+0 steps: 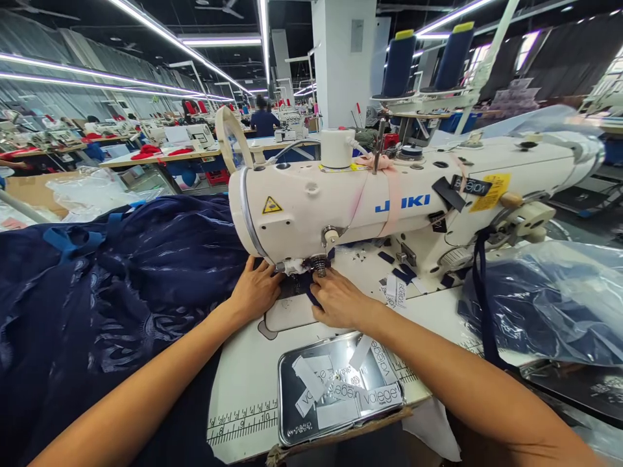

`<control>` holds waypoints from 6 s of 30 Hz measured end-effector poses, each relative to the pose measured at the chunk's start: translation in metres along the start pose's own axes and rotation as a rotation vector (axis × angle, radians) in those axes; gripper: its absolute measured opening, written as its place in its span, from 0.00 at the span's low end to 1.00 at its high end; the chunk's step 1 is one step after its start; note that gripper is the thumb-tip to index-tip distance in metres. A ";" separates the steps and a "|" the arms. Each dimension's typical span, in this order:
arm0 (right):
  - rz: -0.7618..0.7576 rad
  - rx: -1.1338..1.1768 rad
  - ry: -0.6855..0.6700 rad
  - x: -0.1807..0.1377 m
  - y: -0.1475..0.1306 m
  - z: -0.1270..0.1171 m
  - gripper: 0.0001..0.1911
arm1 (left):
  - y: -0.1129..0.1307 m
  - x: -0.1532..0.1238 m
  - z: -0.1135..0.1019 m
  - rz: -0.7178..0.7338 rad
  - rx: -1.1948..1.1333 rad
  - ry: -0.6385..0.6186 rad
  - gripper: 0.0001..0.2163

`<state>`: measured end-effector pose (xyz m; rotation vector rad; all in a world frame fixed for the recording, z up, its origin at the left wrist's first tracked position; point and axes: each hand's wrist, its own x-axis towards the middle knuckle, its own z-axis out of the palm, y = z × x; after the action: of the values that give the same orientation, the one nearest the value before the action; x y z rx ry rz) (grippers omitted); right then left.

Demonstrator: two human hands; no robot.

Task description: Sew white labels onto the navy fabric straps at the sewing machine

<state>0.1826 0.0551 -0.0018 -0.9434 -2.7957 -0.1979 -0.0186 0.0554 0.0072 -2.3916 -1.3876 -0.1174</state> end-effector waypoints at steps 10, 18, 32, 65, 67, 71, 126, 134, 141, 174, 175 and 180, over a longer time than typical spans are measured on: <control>0.038 -0.004 0.001 0.001 -0.011 0.001 0.13 | -0.001 0.000 0.002 0.011 -0.002 0.001 0.13; 0.047 -0.059 -0.020 0.005 -0.020 -0.001 0.16 | -0.003 0.005 0.009 0.011 -0.002 0.021 0.13; 0.101 -0.052 0.003 0.011 -0.021 0.005 0.17 | -0.005 0.013 0.011 -0.014 0.004 0.006 0.11; 0.025 0.009 0.022 -0.040 -0.002 -0.027 0.09 | -0.017 -0.133 -0.065 0.041 0.040 0.142 0.13; -0.036 0.086 -0.006 -0.053 -0.008 -0.037 0.11 | -0.007 -0.133 -0.064 0.059 -0.081 0.079 0.15; -0.155 0.240 -0.070 -0.070 -0.023 -0.046 0.12 | 0.010 -0.143 -0.070 0.149 -0.196 -0.044 0.16; 0.490 1.548 0.337 -0.011 -0.048 -0.036 0.06 | 0.074 -0.048 -0.070 -0.825 -1.962 -0.003 0.11; 0.473 1.553 0.318 -0.010 -0.057 -0.031 0.03 | 0.071 -0.048 -0.069 -0.847 -1.949 -0.064 0.13; 0.450 0.694 0.217 -0.012 0.007 -0.020 0.08 | 0.016 -0.059 -0.072 -0.535 -1.113 0.261 0.13; 0.111 0.216 0.267 -0.003 0.007 0.005 0.12 | 0.030 -0.040 -0.010 0.478 0.214 0.206 0.11; 0.110 0.184 0.226 -0.001 -0.004 0.004 0.09 | 0.030 -0.039 -0.010 0.473 0.203 0.198 0.11; 0.128 -0.035 0.102 0.012 -0.040 0.002 0.06 | 0.031 -0.038 -0.009 0.451 0.156 0.174 0.12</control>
<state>0.1487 0.0313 -0.0043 -1.0849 -2.6370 -0.2699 -0.0111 0.0070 -0.0026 -2.4289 -0.7301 -0.0901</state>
